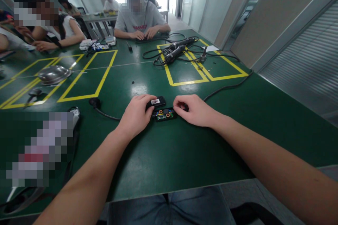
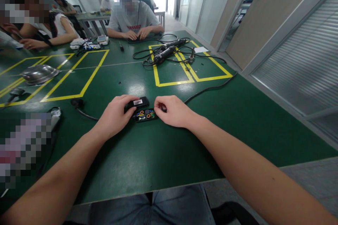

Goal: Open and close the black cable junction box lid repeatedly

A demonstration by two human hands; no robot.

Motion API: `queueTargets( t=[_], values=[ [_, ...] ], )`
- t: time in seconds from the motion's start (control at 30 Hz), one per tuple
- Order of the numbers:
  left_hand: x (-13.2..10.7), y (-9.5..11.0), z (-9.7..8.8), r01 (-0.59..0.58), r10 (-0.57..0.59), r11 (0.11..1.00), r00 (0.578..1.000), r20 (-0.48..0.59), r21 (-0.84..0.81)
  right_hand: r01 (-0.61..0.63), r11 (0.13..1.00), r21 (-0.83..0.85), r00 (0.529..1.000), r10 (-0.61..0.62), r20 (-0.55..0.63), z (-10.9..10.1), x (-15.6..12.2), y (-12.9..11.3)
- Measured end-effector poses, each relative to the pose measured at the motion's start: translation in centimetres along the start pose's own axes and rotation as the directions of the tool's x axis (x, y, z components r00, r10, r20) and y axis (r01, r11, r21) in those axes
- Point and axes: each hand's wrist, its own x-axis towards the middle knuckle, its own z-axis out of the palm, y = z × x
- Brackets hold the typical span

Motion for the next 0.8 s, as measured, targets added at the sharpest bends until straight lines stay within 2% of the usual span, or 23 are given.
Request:
queueTargets(
  t=[0.2,0.43,0.53,0.8],
  values=[
    [-0.5,1.1,-0.5,-0.105,0.106,0.99,0.994,0.003,-0.089,-0.09,0.996,-0.017,0.994,0.089,-0.067,0.3,0.3,0.8],
    [-1.0,1.9,-1.6,-0.208,0.215,0.968,0.976,0.036,-0.142,-0.098,0.994,-0.046,0.992,0.094,-0.081,0.2,0.4,0.9],
    [-1.0,1.8,-1.7,-0.221,0.23,0.97,0.969,0.093,-0.103,-0.085,0.995,-0.047,0.994,0.082,-0.068,0.1,0.5,0.7],
    [-0.9,1.8,-1.7,-0.208,0.218,0.975,0.965,0.147,-0.082,-0.046,0.999,0.001,0.999,0.046,-0.007,0.1,0.3,0.3]
  ],
)
